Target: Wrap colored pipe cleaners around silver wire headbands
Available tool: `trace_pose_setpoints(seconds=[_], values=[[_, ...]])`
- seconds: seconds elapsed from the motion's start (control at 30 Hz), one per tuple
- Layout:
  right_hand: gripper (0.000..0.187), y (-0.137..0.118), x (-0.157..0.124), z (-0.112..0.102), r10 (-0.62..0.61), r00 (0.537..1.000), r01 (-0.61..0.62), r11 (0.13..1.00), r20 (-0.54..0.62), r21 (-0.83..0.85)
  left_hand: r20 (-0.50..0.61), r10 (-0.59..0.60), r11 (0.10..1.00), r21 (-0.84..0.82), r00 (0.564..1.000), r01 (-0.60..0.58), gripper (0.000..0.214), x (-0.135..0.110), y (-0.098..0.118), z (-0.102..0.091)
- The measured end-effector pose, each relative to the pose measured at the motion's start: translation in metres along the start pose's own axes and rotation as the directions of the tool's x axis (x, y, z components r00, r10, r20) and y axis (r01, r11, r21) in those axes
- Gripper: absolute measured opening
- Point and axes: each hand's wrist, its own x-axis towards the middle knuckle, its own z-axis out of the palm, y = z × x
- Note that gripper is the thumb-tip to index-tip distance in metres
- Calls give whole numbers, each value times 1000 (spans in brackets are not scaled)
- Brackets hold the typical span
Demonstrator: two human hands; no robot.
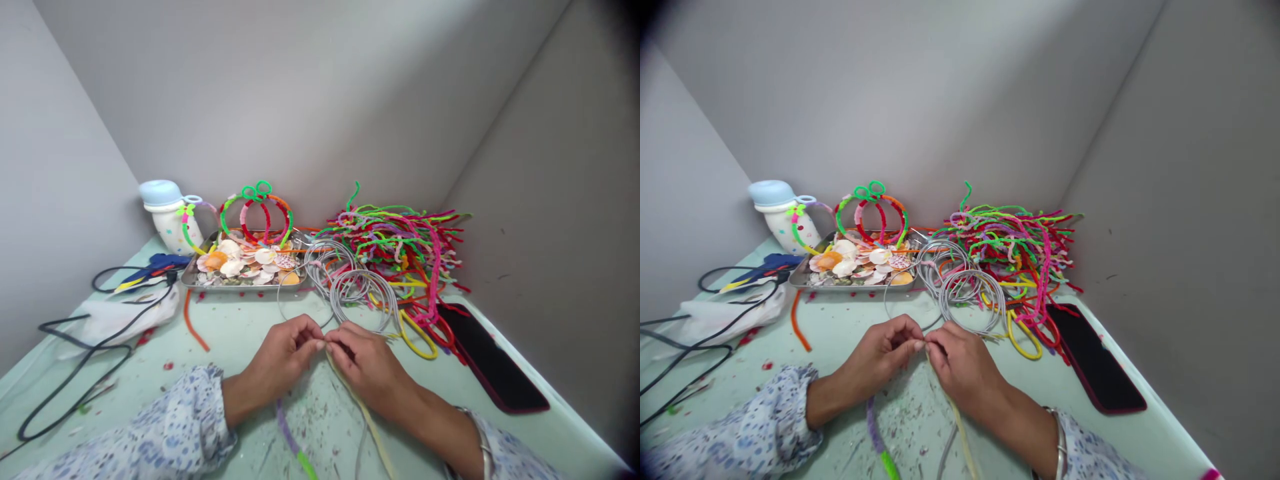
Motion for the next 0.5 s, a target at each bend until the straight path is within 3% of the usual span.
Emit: trace_pose_setpoints(seconds=[0.13,0.33,0.5], values=[[20,-1,-2,1,-32,999,33,994,15,-109,12,-4,1000,0,1000,4,6,1,-1,0],[20,0,3,-6,-20,999,19,999,46,27,16,-47,999,-12,999,47,7,2,0,0],[20,1,2,-7,-46,998,47,999,47,-13,30,-57,998,-36,998,58,9,2,2,0]])
